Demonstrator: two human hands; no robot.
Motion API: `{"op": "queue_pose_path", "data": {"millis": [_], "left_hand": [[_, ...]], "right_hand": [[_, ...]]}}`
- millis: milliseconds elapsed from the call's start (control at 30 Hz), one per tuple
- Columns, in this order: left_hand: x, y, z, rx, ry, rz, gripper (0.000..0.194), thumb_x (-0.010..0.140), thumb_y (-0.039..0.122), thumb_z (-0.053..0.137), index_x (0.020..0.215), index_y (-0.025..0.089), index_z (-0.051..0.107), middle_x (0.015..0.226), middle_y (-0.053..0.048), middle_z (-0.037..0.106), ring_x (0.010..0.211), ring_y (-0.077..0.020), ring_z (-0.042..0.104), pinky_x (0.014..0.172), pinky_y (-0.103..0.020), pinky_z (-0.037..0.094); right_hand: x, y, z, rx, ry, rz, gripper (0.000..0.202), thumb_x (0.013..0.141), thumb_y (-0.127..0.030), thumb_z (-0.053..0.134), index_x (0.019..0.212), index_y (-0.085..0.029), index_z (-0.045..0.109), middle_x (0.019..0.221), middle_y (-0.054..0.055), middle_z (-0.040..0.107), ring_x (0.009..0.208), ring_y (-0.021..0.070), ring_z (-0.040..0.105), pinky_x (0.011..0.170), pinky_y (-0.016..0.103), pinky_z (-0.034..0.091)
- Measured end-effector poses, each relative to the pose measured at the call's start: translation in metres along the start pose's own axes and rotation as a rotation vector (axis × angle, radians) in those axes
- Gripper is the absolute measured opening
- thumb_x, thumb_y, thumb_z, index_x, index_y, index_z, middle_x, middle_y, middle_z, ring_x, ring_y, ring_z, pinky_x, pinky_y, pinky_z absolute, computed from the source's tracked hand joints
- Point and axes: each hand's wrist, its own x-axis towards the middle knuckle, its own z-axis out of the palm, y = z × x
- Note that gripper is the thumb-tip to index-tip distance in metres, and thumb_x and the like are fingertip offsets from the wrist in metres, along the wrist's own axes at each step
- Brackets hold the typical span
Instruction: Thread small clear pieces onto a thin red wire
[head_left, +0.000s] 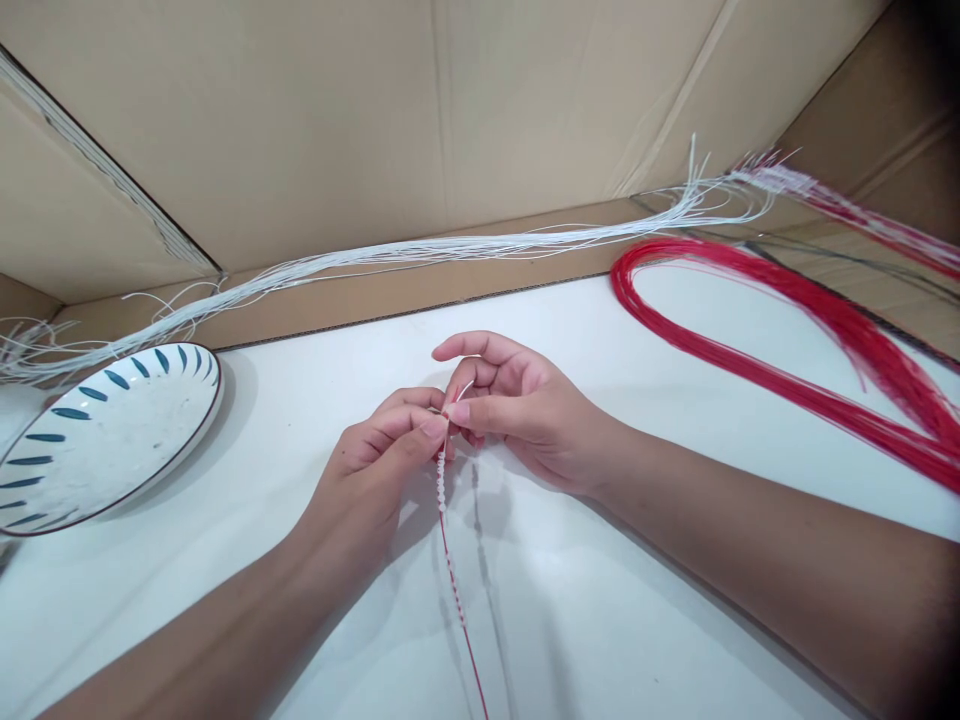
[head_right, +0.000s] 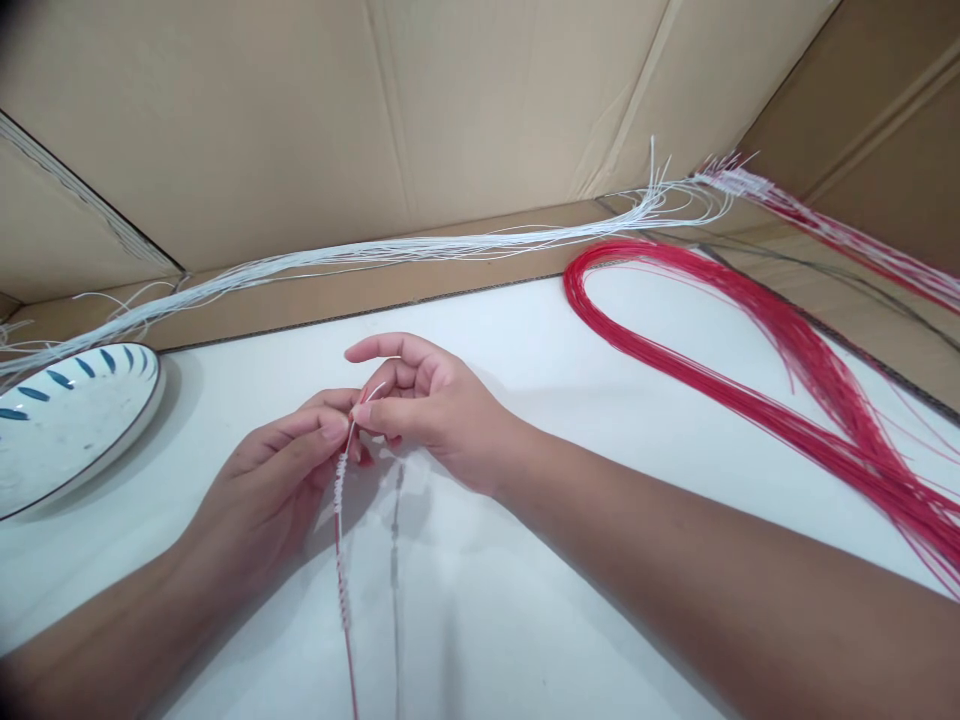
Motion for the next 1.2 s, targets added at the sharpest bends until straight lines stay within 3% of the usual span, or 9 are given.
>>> {"op": "queue_pose_path", "data": {"millis": [133, 600, 733, 900, 1200], "left_hand": [[0.0006, -0.0001, 0.0002, 0.004, 0.0, 0.012, 0.031, 0.093, 0.034, 0.065, 0.065, 0.022, 0.072, 0.109, -0.005, 0.063, 0.099, -0.0204, 0.058, 0.09, -0.034, 0.05], [-0.002, -0.0007, 0.0028, 0.008, 0.033, -0.004, 0.03, 0.095, 0.033, 0.06, 0.069, 0.021, 0.069, 0.115, -0.005, 0.066, 0.102, -0.0223, 0.061, 0.088, -0.036, 0.05], [-0.0027, -0.0016, 0.0035, 0.001, 0.035, 0.003, 0.029, 0.095, 0.032, 0.061, 0.07, 0.021, 0.07, 0.108, -0.004, 0.064, 0.099, -0.0204, 0.06, 0.087, -0.033, 0.048], [-0.0018, -0.0035, 0.0049, 0.015, 0.059, 0.001, 0.031, 0.095, 0.03, 0.059, 0.068, 0.02, 0.069, 0.116, -0.003, 0.063, 0.101, -0.0184, 0.059, 0.085, -0.03, 0.047], [-0.0002, -0.006, 0.0006, 0.003, 0.041, 0.024, 0.033, 0.095, 0.028, 0.06, 0.064, 0.022, 0.07, 0.105, -0.001, 0.063, 0.096, -0.0167, 0.059, 0.084, -0.03, 0.046]], "right_hand": [[-0.0003, 0.0006, -0.0017, 0.005, -0.006, 0.007, 0.038, 0.078, -0.013, 0.083, 0.111, -0.023, 0.067, 0.075, -0.005, 0.069, 0.062, 0.0101, 0.064, 0.057, 0.022, 0.048], [-0.0006, 0.0017, -0.0008, -0.008, -0.01, -0.006, 0.036, 0.08, -0.012, 0.081, 0.111, -0.023, 0.066, 0.074, -0.005, 0.068, 0.064, 0.0106, 0.066, 0.058, 0.022, 0.047], [-0.0003, 0.0027, 0.0002, -0.014, 0.023, -0.014, 0.036, 0.08, -0.009, 0.079, 0.11, -0.022, 0.066, 0.074, -0.005, 0.068, 0.06, 0.0087, 0.061, 0.057, 0.021, 0.048], [0.0, 0.0042, 0.002, -0.04, 0.035, -0.039, 0.034, 0.079, -0.007, 0.077, 0.108, -0.021, 0.066, 0.074, -0.006, 0.066, 0.061, 0.0094, 0.062, 0.056, 0.021, 0.049], [0.0005, 0.0046, 0.0012, -0.044, 0.012, -0.074, 0.035, 0.079, -0.009, 0.079, 0.109, -0.019, 0.066, 0.075, -0.005, 0.067, 0.061, 0.0082, 0.061, 0.057, 0.02, 0.049]]}}
